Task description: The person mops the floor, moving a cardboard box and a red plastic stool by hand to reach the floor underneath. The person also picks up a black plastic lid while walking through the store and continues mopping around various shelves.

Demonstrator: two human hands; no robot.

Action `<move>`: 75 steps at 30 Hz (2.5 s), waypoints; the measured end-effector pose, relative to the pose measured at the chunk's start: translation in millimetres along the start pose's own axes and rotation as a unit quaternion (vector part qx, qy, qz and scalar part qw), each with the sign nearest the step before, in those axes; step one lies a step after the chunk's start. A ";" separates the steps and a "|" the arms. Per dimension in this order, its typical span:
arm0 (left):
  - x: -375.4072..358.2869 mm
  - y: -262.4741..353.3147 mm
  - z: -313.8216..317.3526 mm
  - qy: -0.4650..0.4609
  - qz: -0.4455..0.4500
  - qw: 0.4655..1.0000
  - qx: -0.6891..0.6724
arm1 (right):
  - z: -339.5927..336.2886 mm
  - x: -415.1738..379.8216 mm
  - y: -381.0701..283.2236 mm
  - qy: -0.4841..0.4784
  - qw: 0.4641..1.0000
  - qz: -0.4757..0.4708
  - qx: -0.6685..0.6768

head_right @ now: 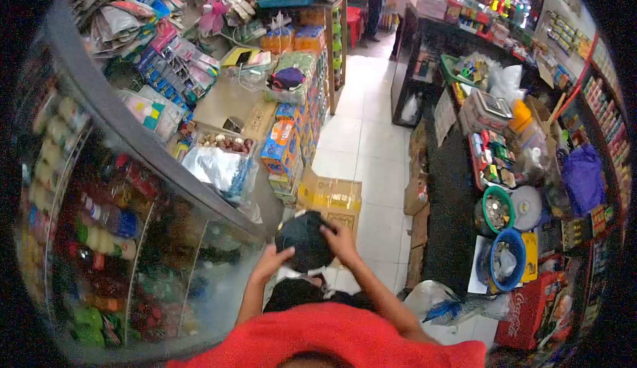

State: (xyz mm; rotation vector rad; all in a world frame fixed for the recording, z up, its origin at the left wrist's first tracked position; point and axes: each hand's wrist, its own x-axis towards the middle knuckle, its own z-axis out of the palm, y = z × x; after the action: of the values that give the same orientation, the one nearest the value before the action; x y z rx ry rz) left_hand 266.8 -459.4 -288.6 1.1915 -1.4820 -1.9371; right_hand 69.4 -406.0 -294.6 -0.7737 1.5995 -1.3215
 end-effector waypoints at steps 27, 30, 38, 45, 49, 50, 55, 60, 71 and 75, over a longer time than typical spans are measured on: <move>291.5 101.5 -63.2 0.328 -0.051 0.941 -0.072 | 113.6 499.6 -107.9 -0.223 0.844 -0.362 -0.326; 295.7 115.2 -43.3 0.372 -0.040 0.924 -0.079 | 139.5 516.1 -42.5 -0.364 0.773 -0.353 -0.381; 235.0 112.9 -14.8 0.498 -0.046 0.865 -0.041 | 147.9 414.0 -15.8 -0.750 0.589 -0.032 -0.300; 132.7 48.0 35.2 0.608 -0.121 0.784 0.036 | 163.2 281.4 -18.8 -0.868 0.383 0.028 -0.314; 74.8 4.4 69.3 0.612 -0.166 0.772 0.032 | 186.1 213.8 -6.1 -0.880 0.372 0.007 -0.295; 57.9 -4.3 80.2 0.604 -0.175 0.777 0.037 | 186.5 195.6 2.2 -0.883 0.364 0.004 -0.298; -34.5 -54.2 126.8 0.607 -0.211 0.766 0.005 | 182.9 75.6 34.6 -0.891 0.321 -0.011 -0.322; -139.1 -105.7 176.4 0.703 -0.234 0.671 -0.037 | 163.1 -56.3 74.9 -0.889 0.220 -0.029 -0.401; -374.2 -154.8 219.9 0.837 0.052 0.512 -0.188 | 215.3 -356.5 93.8 -0.942 -0.036 -0.070 -0.328; -508.9 -124.4 216.1 0.884 -0.017 0.448 -0.134 | 258.7 -480.4 145.4 -0.939 -0.058 -0.108 -0.322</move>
State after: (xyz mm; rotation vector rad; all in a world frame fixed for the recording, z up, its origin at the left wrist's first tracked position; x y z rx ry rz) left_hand 384.7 87.9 -200.8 1.8211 0.1134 -0.0199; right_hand 510.3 -54.6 -326.0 -1.7433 -0.7997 1.2122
